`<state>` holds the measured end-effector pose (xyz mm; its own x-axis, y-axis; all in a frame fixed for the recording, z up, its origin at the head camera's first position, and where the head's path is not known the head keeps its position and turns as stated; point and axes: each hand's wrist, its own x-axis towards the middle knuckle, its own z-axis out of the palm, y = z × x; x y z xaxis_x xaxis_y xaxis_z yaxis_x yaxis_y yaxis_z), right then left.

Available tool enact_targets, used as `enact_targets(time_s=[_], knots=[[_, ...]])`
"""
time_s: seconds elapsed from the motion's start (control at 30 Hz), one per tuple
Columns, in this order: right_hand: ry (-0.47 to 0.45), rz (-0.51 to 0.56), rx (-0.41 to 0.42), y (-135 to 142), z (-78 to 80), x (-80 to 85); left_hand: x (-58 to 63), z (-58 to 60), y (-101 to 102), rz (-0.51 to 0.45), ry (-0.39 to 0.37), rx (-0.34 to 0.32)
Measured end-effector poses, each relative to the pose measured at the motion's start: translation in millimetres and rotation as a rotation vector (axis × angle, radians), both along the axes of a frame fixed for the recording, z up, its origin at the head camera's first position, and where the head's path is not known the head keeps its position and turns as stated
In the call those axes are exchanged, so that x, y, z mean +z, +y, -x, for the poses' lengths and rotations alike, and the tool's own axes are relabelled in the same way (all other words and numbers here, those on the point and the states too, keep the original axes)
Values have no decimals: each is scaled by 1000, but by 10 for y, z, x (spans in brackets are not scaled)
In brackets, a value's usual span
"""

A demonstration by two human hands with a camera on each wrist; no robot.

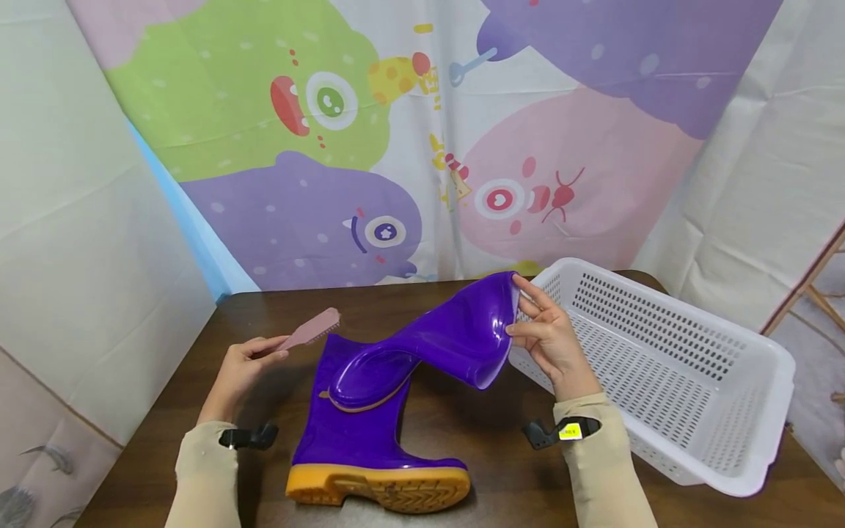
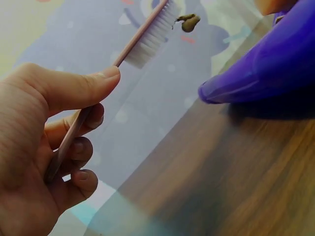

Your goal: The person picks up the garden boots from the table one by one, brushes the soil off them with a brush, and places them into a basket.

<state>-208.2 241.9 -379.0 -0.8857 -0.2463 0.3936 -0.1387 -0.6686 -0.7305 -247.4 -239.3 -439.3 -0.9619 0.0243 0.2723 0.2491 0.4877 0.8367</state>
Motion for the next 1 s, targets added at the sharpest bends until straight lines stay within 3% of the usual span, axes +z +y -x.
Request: enact_targets(time_s=[0.2,0.4,0.57,0.7,0.83,1.0], knots=[[-31,-9,-23,-15,-17,53,-25,-85,-74,-71,48,67],[-68,-13,-29,-52,6,141,-23,-171,-97,-127,44,114],[-95,17,-34,-93,12,198,-12,-174,-101,-132,35,160],[-124,10,-36,-126,18,247,35,-192,-121,-140,79,191],[-154,-33,-40,-166,36,334,-76,-90,-252,-211,160,171],[-188,-64,-50,-231,70,449,-416,205,-510,-269,201,194]])
